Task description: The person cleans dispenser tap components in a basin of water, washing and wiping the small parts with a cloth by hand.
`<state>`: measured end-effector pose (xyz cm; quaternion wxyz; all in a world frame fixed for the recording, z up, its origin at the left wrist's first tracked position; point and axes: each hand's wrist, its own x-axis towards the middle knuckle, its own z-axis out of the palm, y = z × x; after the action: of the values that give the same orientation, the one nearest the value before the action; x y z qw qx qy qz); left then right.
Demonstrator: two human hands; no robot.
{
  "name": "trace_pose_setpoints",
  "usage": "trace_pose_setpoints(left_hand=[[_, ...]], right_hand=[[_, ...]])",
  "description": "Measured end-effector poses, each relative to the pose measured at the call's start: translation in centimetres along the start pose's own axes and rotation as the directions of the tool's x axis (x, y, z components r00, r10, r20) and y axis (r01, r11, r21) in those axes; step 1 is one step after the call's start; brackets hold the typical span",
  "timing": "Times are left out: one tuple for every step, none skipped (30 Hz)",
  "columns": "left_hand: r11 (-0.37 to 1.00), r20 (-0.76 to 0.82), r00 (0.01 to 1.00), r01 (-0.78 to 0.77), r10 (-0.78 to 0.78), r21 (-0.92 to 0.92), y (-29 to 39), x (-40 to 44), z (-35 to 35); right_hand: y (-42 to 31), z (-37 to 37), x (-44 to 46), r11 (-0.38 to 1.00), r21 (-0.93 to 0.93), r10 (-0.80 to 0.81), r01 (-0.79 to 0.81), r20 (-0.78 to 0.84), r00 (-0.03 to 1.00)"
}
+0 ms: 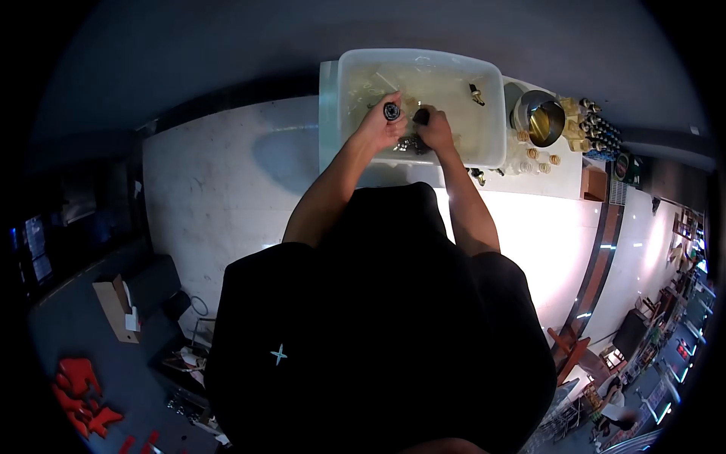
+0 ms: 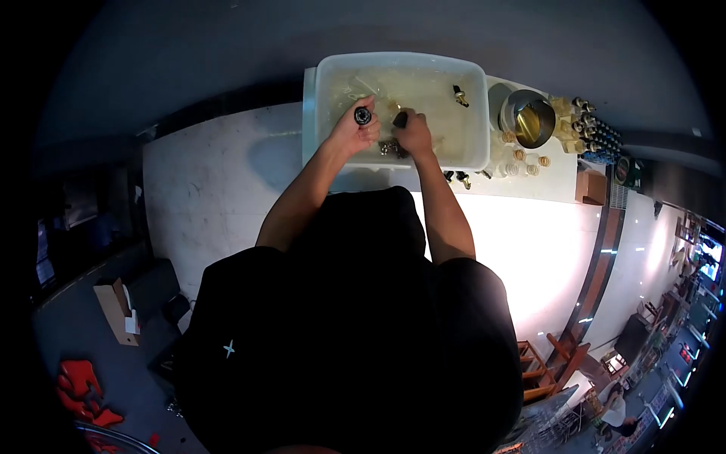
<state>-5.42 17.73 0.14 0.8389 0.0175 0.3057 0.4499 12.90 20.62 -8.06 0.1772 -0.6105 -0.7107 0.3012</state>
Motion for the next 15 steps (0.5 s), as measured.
trace_pose_setpoints(left_hand=[[1.000,-0.006,1.000,0.002,-0.002,-0.001,0.0,0.3,-0.1],[1.000,-0.013,1.000,0.004,-0.004,-0.004,0.0,0.5,-0.3],[1.000,-0.023,1.000,0.007,-0.007,-0.009,0.0,0.6,-0.3],[1.000,-0.043,0.999,0.000,0.000,-0.004,-0.2,0.5,-0.4],[1.000,-0.063,0.998,-0.008,0.008,-0.002,-0.3,0.6,-0.4],[1.000,-0.081,0.997,-0.018,0.018,0.001,-0.4,0.7,-0.4],[1.000,-0.079,0.997,-0.022,0.022,0.001,-0.4,0.8,-0.7],[1.000,-0.077,0.997,-0.027,0.027,0.001,-0.4,1.0,-1.0],[1.000,-0.076,0.997,-0.031,0.031,0.001,-0.5,1.1,-1.4],[1.000,-0.097,0.995,-0.031,0.030,-0.003,-0.5,1.2,-1.7],[1.000,-0.116,0.993,-0.027,0.026,-0.006,-0.4,1.4,-2.0],[1.000,-0.134,0.991,-0.023,0.021,-0.009,-0.5,1.5,-2.2],[1.000,-0.135,0.991,-0.025,0.022,-0.018,-0.6,1.6,-2.4],[0.999,-0.135,0.990,-0.029,0.025,-0.028,-0.6,1.7,-2.7],[0.999,-0.135,0.990,-0.035,0.030,-0.038,-0.7,1.7,-2.7]], right_hand=[[-0.1,-0.1,0.3,0.995,-0.073,0.086,-0.073,0.188,0.978],[-0.3,0.0,0.6,0.983,-0.176,0.093,-0.042,0.291,0.952],[-0.9,-0.2,0.6,0.962,-0.274,0.110,0.001,0.390,0.914],[-1.5,0.0,0.4,0.929,-0.365,0.139,0.055,0.485,0.864],[-1.9,0.4,0.0,0.862,-0.500,0.197,0.083,0.481,0.855],[-3.0,0.2,-0.3,0.849,-0.522,0.219,0.082,0.489,0.844],[-4.7,-0.7,-0.6,0.835,-0.544,0.240,0.083,0.496,0.835],[-5.5,-1.1,-0.5,0.821,-0.565,0.259,0.086,0.503,0.825],[-4.8,-0.4,-0.1,0.805,-0.584,0.276,0.104,0.524,0.806],[-3.9,0.7,0.5,0.789,-0.603,0.295,0.119,0.541,0.787],[-2.8,1.5,1.1,0.772,-0.621,0.316,0.132,0.556,0.768],[-2.5,1.5,1.4,0.785,-0.606,0.336,0.132,0.594,0.731],[-2.0,1.4,1.8,0.796,-0.591,0.355,0.130,0.630,0.691],[-1.6,1.4,1.9,0.806,-0.577,0.372,0.129,0.664,0.649],[-1.7,0.9,1.6,0.812,-0.572,0.364,0.114,0.650,0.667]])
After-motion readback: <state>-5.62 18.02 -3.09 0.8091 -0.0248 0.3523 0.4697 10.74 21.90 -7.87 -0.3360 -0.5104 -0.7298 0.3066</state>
